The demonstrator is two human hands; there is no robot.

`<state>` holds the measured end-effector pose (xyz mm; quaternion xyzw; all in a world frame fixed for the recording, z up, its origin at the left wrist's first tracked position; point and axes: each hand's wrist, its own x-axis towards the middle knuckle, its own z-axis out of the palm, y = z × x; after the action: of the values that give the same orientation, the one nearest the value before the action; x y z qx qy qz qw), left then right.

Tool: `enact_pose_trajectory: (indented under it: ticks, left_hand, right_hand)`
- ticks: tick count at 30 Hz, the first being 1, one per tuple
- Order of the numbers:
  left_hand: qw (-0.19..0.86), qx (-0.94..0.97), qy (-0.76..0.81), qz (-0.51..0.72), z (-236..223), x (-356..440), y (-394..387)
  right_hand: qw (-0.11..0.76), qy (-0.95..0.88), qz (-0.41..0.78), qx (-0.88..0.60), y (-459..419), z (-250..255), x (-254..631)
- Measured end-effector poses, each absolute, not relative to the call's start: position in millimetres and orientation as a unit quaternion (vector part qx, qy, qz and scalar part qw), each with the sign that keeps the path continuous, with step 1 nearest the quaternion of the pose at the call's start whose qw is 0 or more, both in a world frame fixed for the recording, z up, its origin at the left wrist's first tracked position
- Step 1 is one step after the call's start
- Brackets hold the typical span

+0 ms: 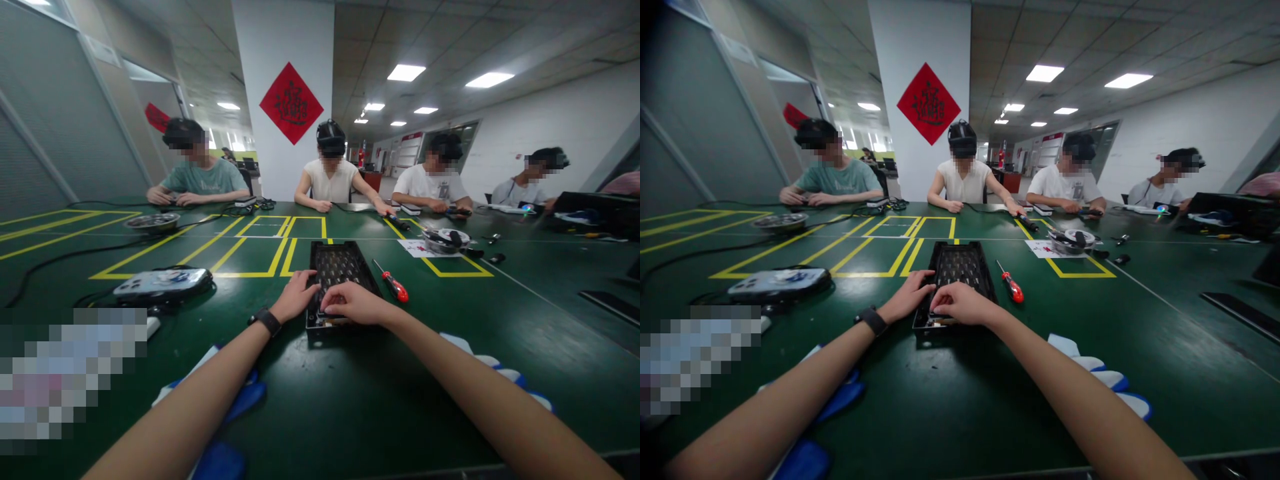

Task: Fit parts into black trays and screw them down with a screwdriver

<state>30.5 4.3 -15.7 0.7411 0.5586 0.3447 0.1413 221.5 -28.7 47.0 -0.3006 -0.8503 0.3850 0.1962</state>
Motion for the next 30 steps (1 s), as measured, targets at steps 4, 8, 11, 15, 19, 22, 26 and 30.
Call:
enact_pose_trajectory:
  ticks: [4,8,11,15,19,22,26,30]
  left_hand:
    - [0.14,0.745,0.552,0.347,-14.6,30.4,3.4]
    - [0.136,0.748,0.549,0.347,-15.3,29.0,4.4]
    - [0.131,0.75,0.547,0.348,-16.1,28.4,5.4]
    - [0.13,0.757,0.539,0.347,-14.7,28.7,4.4]
    - [0.131,0.759,0.539,0.342,-13.1,29.3,3.0]
    - [0.132,0.758,0.539,0.342,-12.9,29.6,2.7]
    - [0.137,0.757,0.54,0.342,-13.0,29.5,2.4]
    - [0.134,0.759,0.537,0.344,-14.7,29.2,3.5]
  right_hand:
    - [0.153,-0.869,0.37,-0.291,-30.1,45.4,223.7]
    - [0.151,-0.883,0.346,-0.28,-29.9,43.6,222.7]
    - [0.169,-0.88,0.343,-0.282,-30.2,42.1,221.0]
    - [0.162,-0.868,0.362,-0.301,-30.9,42.2,220.3]
    - [0.168,-0.89,0.305,-0.295,-31.1,43.5,220.3]
    - [0.171,-0.911,0.233,-0.295,-30.5,42.3,220.0]
    - [0.159,-0.917,0.186,-0.314,-29.5,38.1,219.5]
    - [0.145,-0.92,0.179,-0.317,-29.1,35.6,219.0]
